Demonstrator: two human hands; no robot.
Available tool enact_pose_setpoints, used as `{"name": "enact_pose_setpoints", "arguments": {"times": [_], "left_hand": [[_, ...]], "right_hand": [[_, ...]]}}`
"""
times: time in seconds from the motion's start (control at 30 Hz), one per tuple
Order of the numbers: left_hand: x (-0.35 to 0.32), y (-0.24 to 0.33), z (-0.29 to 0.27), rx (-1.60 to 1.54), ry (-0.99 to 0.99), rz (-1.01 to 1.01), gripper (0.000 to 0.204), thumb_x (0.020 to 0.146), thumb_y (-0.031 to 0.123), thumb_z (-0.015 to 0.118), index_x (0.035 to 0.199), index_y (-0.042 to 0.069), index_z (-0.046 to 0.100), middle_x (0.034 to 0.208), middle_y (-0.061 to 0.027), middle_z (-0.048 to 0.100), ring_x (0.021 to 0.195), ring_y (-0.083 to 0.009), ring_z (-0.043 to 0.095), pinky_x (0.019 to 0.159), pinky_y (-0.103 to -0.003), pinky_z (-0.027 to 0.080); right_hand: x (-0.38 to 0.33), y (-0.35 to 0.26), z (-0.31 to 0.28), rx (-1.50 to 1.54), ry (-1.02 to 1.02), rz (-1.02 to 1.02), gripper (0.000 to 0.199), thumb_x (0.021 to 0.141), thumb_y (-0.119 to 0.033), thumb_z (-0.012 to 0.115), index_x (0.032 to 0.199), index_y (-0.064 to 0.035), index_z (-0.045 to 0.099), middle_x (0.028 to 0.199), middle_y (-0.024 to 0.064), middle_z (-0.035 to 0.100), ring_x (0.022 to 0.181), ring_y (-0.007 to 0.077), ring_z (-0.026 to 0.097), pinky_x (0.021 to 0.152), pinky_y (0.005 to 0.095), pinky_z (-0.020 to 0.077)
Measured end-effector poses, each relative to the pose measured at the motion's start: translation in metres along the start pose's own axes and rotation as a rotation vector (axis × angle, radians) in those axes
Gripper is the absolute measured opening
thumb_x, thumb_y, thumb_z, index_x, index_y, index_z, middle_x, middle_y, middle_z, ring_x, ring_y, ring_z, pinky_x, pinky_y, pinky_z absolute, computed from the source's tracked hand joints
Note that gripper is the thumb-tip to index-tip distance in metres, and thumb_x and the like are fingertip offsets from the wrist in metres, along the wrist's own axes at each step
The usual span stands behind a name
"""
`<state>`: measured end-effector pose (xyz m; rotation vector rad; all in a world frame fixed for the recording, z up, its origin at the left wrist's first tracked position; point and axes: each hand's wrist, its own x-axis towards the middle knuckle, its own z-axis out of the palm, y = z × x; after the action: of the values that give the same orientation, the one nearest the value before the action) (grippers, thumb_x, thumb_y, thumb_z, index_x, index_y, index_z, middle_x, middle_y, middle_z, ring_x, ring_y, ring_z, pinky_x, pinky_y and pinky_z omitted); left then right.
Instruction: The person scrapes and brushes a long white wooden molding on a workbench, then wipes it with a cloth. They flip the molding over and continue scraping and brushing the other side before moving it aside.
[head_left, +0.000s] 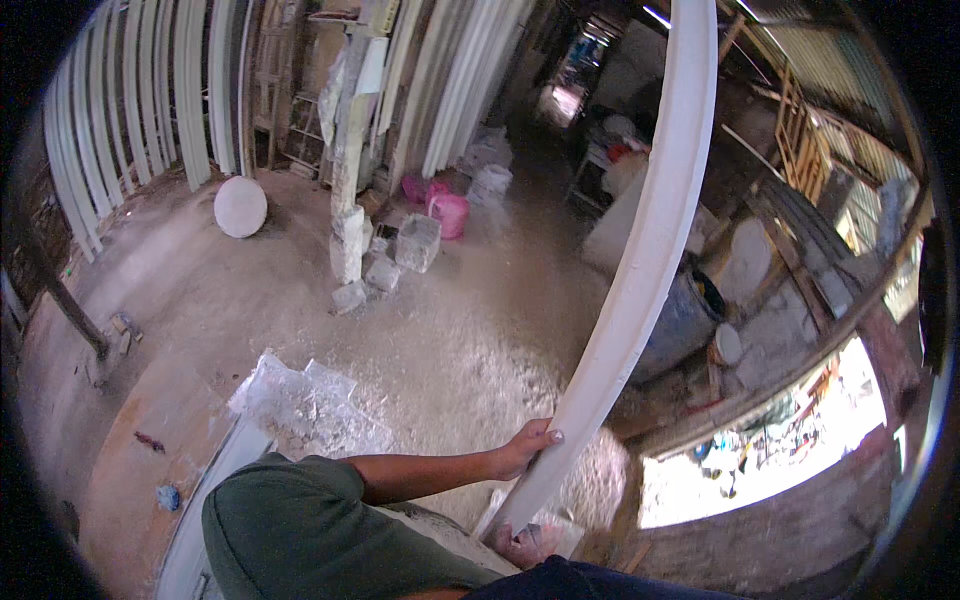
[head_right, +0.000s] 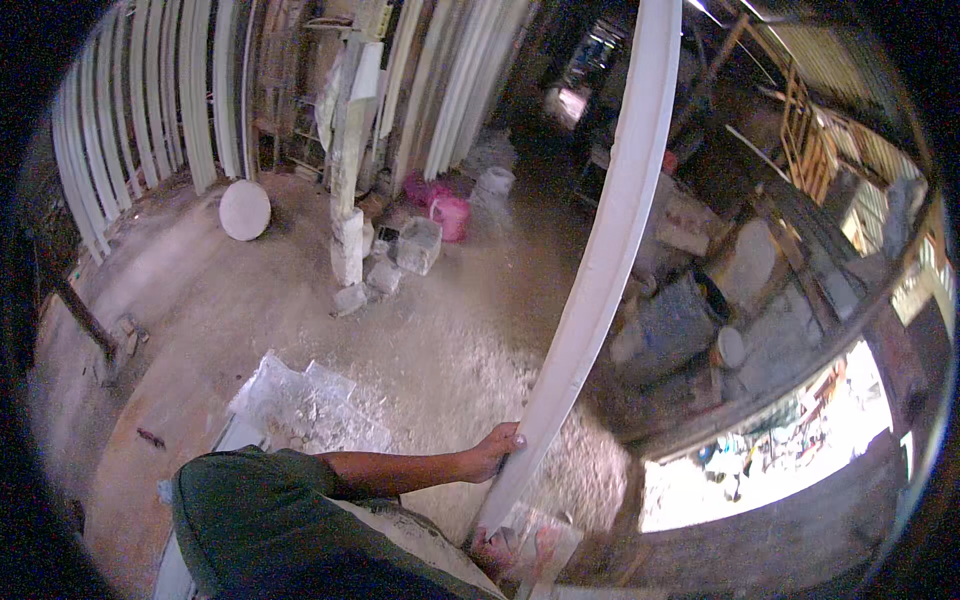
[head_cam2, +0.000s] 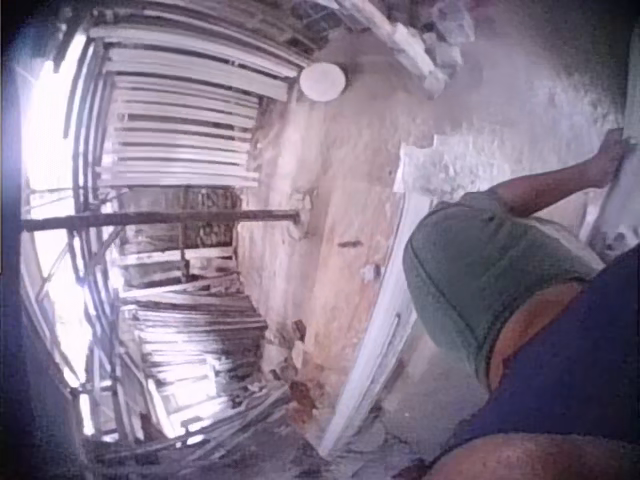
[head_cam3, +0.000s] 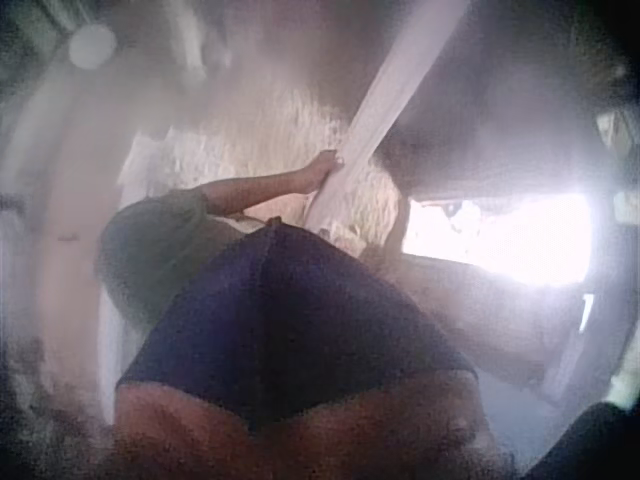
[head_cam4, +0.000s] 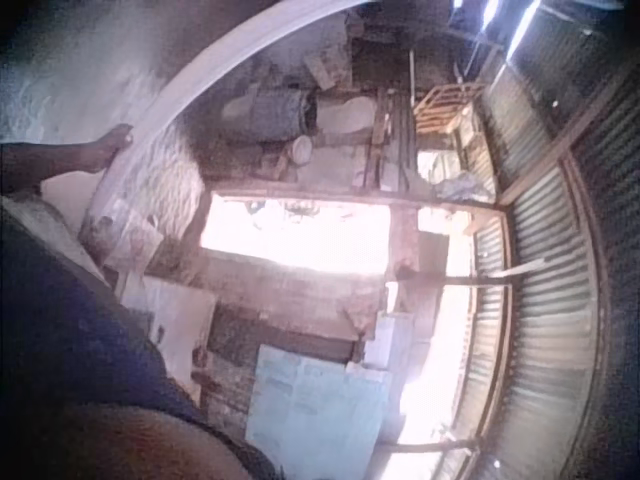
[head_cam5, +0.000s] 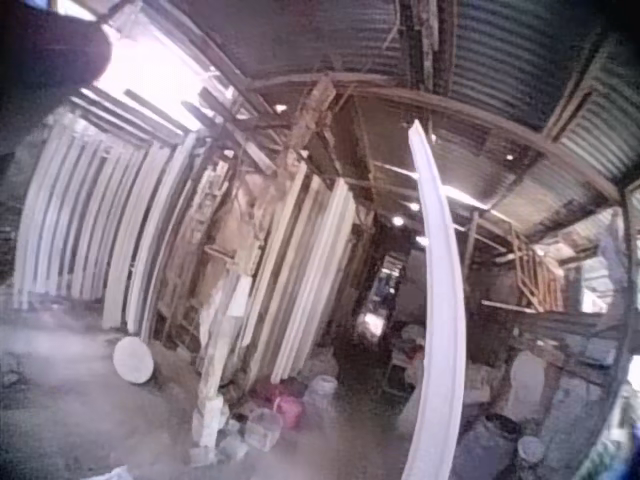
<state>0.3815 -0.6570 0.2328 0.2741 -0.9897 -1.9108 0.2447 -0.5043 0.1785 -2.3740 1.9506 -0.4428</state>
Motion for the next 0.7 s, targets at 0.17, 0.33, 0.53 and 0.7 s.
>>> {"name": "enact_pose_setpoints", "arguments": {"times": [0.17,0.33,0.53,0.7], "left_hand": [[0.047,0.076,-0.073,0.099,0.085,0.113,0.052,0.083,0.045,0.059,0.109,0.000,0.053,0.091,-0.0028,0.057,0.081,-0.0095,0.052,0.070,-0.027,0.044],[0.074,0.144,-0.140,0.162,0.237,0.156,0.060,0.073,0.050,0.068,0.107,0.002,0.056,0.090,-0.0011,0.060,0.078,-0.0099,0.055,0.068,-0.027,0.045],[0.103,0.200,-0.239,0.212,0.385,0.324,0.059,0.071,0.049,0.070,0.104,0.001,0.058,0.092,-0.0023,0.062,0.081,-0.0108,0.057,0.070,-0.027,0.046],[0.117,0.248,-0.325,0.215,0.549,0.436,0.058,0.070,0.046,0.072,0.105,0.001,0.058,0.090,-0.0012,0.061,0.082,-0.0082,0.055,0.071,-0.026,0.044]], "right_hand": [[0.104,-0.048,0.021,0.390,0.280,0.013,0.008,0.074,-0.010,0.064,0.074,-0.0022,0.067,0.067,0.0136,0.061,0.058,0.0283,0.058,0.051,0.0381,0.0449],[0.209,-0.075,0.061,0.600,0.371,0.010,0.009,0.068,-0.008,0.069,0.070,-0.0001,0.066,0.063,0.0126,0.055,0.053,0.0276,0.052,0.049,0.0366,0.0400],[0.338,-0.085,0.113,0.592,0.284,-0.225,0.009,0.067,-0.008,0.070,0.072,-0.0018,0.067,0.067,0.0115,0.059,0.056,0.0261,0.055,0.051,0.0353,0.0428],[0.448,-0.120,0.151,0.670,0.207,-0.393,0.010,0.068,-0.010,0.071,0.072,-0.0025,0.066,0.069,0.0116,0.060,0.058,0.0263,0.058,0.052,0.0352,0.0453]]}}
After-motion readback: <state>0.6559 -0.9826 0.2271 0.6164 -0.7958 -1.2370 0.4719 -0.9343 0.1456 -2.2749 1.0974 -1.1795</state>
